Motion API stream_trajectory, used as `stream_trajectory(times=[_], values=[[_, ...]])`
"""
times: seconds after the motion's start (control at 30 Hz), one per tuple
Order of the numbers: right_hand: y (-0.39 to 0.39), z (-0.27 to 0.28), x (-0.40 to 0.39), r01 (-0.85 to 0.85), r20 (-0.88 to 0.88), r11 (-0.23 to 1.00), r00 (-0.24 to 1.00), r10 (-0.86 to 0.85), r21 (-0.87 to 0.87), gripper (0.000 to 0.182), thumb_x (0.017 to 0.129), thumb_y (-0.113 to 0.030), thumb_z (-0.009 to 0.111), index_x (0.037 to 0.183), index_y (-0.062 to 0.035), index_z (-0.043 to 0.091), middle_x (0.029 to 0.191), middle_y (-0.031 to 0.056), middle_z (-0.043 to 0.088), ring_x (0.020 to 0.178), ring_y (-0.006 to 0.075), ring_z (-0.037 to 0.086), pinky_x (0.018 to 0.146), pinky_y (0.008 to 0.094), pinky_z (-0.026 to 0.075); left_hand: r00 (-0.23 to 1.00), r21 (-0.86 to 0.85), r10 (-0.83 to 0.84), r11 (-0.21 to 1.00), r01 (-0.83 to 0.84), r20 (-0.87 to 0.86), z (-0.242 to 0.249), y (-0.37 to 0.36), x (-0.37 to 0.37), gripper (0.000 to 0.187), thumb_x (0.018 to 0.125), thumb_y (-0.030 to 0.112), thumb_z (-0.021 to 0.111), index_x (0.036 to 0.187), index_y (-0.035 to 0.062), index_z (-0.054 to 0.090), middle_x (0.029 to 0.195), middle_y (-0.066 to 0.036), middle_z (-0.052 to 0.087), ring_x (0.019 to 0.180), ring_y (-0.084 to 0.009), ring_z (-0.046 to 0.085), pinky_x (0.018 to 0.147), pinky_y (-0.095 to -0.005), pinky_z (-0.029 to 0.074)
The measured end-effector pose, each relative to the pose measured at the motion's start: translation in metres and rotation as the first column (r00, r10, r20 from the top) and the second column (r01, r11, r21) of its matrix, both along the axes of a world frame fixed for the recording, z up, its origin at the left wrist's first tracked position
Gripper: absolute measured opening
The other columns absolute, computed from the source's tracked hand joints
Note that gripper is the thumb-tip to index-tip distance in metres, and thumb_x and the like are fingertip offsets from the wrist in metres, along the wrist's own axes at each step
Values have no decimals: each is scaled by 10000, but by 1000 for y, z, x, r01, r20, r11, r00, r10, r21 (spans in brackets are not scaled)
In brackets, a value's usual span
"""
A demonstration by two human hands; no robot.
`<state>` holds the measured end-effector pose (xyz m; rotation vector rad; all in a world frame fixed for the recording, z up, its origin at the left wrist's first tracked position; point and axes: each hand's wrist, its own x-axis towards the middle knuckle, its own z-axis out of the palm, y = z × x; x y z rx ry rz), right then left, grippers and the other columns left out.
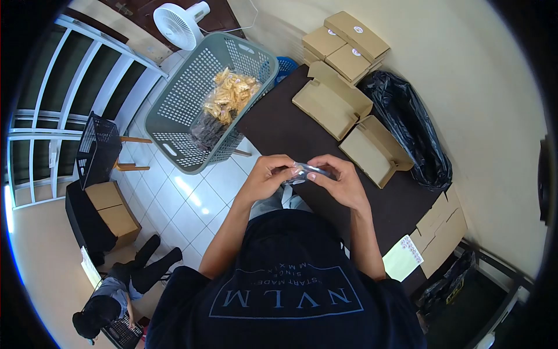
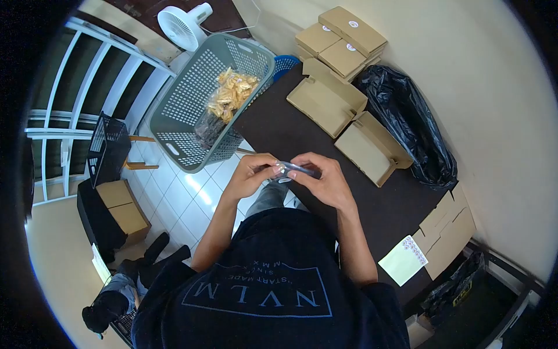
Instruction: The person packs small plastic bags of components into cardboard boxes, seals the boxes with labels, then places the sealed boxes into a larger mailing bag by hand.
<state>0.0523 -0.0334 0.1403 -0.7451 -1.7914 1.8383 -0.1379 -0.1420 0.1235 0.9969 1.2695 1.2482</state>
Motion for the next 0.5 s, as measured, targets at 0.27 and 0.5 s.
stream_trajectory(times=[0.27,0.5], values=[[-13,-3,-6,-39,54,999,998,40,-13,103,852,-65,666,901,25,662,738,70,669,665,98,608,590,260,478,983,20,-91,995,95,-161,11,-5,10,226,988,122,514,836,-30,584,755,-39,560,685,-104,510,611,-264,390],[-33,5,-13,-33,69,997,997,28,73,142,838,-95,613,778,12,542,628,25,514,573,55,450,478,256,355,947,115,20,993,18,-322,5,-16,22,179,950,75,544,810,-32,575,708,-49,542,644,-109,505,585,-264,390]])
